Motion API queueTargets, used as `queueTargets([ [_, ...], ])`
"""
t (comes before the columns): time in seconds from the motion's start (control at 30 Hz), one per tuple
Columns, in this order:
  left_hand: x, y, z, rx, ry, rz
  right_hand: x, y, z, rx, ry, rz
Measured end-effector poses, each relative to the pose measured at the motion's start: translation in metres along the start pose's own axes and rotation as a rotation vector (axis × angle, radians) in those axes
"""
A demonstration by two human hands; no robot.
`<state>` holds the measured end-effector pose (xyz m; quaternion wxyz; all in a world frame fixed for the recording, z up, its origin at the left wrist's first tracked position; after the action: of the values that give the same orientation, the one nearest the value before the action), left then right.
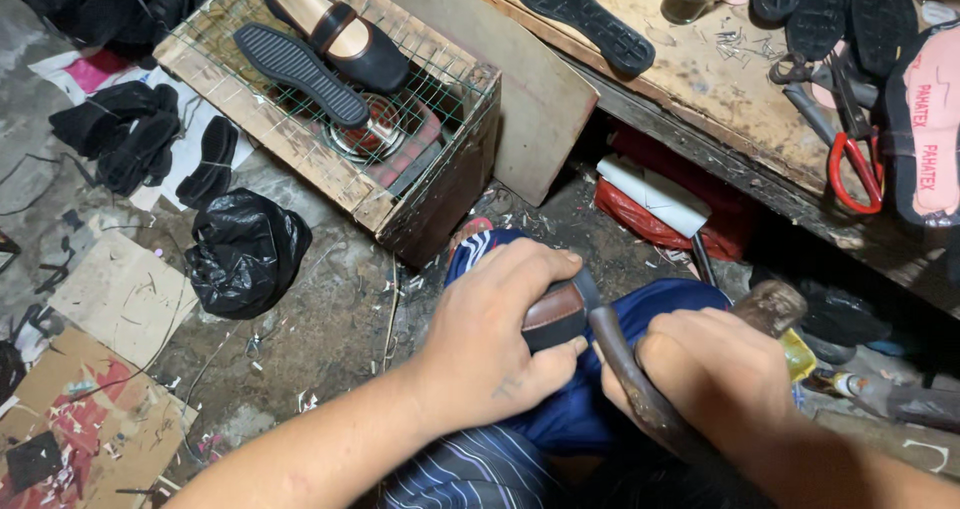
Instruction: The person sits on the floor of a shoe workshop and uses a rasp to file and smooth the edges of shoe soles and a sandal sole. They then fit a black rubber sole onto a shoe upper, press the parts together, and place finished shoes on a rack.
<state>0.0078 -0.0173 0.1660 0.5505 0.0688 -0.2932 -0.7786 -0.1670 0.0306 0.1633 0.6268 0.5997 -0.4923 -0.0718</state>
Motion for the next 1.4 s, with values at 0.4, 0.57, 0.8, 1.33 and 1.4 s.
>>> queueTargets([
  [0.4, -0.010, -0.001, 0.012, -0.001, -0.069, -0.039, -0.012, 0.022, 0.024, 0.518, -0.232, -0.177],
  [0.57, -0.017, -0.003, 0.015, 0.012, -0.063, -0.080, -0.020, 0.010, 0.013, 0.287, -0.149, -0.218],
  [0.8, -0.016, -0.004, 0.015, 0.048, -0.047, 0.011, -0.007, 0.017, 0.000, 0.327, -0.132, -0.156],
  [1.33, -0.030, -0.005, 0.017, 0.016, -0.196, -0.120, -0.033, 0.014, 0.015, 0.553, -0.486, -0.729],
  [1.4, -0.031, -0.003, 0.018, -0.001, -0.205, -0.151, -0.022, 0.015, 0.017, 0.560, -0.519, -0.682],
])
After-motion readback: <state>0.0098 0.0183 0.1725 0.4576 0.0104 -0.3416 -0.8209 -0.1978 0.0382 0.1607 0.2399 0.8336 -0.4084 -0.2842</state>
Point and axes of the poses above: each hand's wrist, its own x-axis towards the middle knuckle, its own y-axis out of the back of the hand, z = x × y, the point moved 5 cm from there along x, towards the middle knuckle, and after that the axes turned 15 degrees about y, right-handed, at the moved point
